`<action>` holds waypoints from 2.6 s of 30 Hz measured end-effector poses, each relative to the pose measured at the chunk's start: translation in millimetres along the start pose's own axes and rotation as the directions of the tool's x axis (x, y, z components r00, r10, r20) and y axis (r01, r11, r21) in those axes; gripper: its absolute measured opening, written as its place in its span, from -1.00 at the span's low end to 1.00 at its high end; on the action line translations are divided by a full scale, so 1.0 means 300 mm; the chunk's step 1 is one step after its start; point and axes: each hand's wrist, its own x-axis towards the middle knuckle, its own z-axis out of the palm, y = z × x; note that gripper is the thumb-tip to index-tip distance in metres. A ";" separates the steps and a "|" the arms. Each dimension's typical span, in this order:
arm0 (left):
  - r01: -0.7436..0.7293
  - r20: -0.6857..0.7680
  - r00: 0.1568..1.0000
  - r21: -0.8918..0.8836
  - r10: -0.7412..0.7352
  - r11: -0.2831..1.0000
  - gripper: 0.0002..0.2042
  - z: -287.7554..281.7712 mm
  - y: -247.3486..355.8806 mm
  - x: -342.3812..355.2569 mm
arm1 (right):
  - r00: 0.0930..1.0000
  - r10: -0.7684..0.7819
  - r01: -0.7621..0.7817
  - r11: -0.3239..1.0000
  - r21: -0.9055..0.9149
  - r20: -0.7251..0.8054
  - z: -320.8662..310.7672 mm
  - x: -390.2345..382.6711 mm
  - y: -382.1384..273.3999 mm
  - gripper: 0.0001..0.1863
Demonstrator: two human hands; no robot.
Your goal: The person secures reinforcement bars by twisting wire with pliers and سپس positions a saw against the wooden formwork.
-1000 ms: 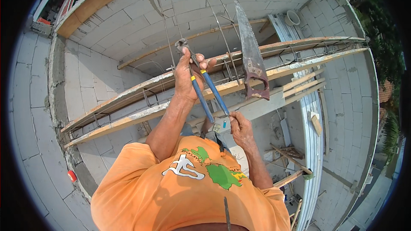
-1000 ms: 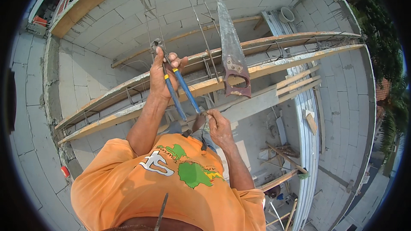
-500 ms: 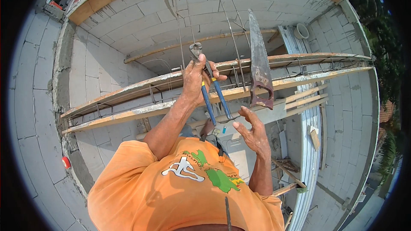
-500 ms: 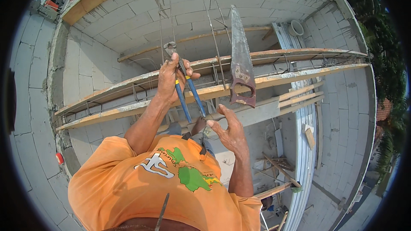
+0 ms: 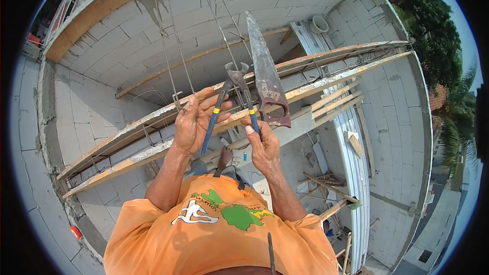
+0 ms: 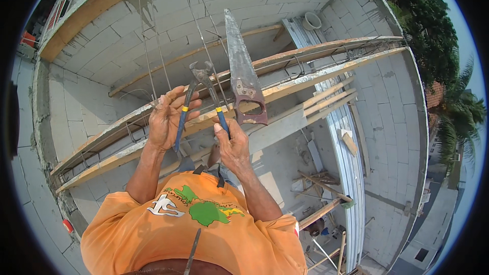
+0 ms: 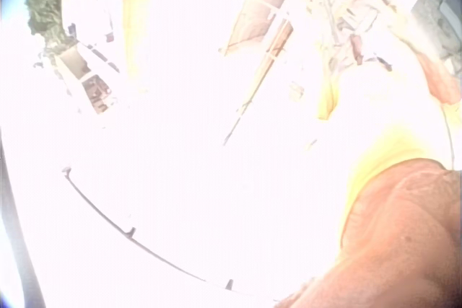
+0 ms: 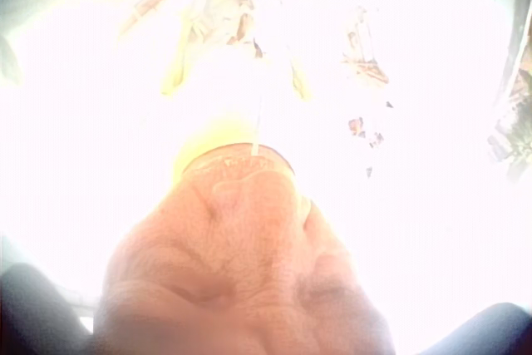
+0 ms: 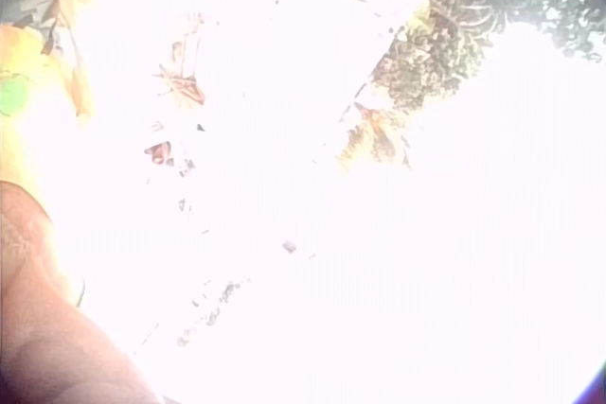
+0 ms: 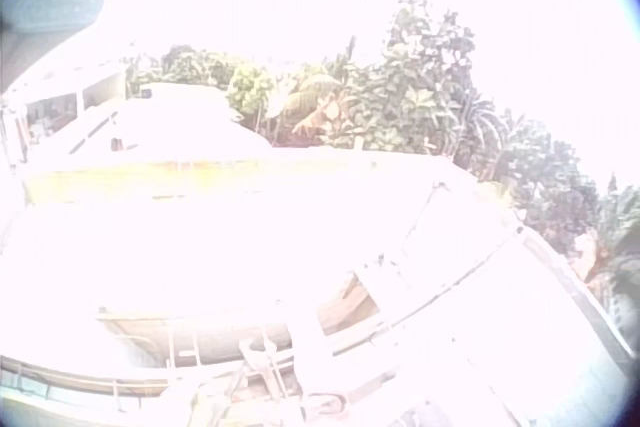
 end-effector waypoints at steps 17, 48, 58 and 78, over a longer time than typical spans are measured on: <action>0.021 -0.281 0.958 -0.139 -0.059 0.990 -0.50 -0.046 0.066 -0.196 | 0.928 0.362 -0.285 0.838 -0.465 0.084 -0.837 0.582 0.071 -0.74; -0.261 0.277 0.961 0.908 -0.001 0.328 -0.33 -0.151 0.106 -0.257 | 0.989 0.008 0.025 0.975 -0.223 0.147 0.131 -0.181 -0.065 -0.82; 0.043 -0.054 0.996 0.988 -0.073 -0.152 -0.56 -0.261 0.189 -0.214 | 0.984 -0.109 0.177 0.583 -0.793 0.140 0.197 -0.172 -0.091 -0.85; 0.230 -0.282 0.930 0.947 -0.235 -0.226 -0.66 -0.256 0.204 -0.128 | 0.722 0.014 0.668 0.246 -0.702 0.691 0.183 0.142 -0.210 -0.88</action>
